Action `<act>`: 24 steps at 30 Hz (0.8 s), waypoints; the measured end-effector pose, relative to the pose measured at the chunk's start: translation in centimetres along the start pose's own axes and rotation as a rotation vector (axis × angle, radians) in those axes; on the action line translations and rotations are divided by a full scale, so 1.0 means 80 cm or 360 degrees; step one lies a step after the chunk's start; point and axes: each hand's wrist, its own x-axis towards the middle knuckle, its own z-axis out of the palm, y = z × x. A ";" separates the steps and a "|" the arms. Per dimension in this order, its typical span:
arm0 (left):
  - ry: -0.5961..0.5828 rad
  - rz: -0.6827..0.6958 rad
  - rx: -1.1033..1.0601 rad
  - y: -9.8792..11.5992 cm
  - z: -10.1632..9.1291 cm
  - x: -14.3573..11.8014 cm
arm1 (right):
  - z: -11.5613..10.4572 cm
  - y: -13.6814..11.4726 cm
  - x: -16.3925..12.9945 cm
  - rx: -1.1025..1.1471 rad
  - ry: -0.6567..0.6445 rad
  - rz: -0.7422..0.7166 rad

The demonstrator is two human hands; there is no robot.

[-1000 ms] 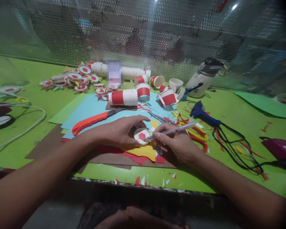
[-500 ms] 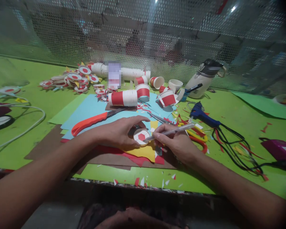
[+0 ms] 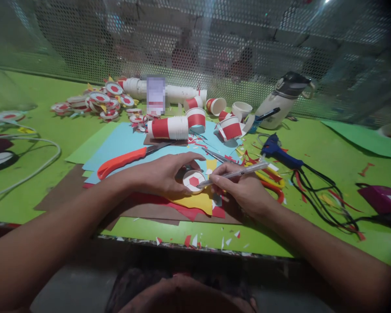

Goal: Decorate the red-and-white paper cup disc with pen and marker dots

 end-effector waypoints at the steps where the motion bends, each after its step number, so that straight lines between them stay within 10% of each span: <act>1: 0.0000 -0.0006 0.0004 0.001 0.000 0.000 | 0.000 0.000 0.000 -0.0008 -0.0005 0.0005; 24: 0.0004 -0.0004 0.0039 0.001 0.000 0.000 | 0.000 0.002 0.000 0.0013 -0.0014 -0.0012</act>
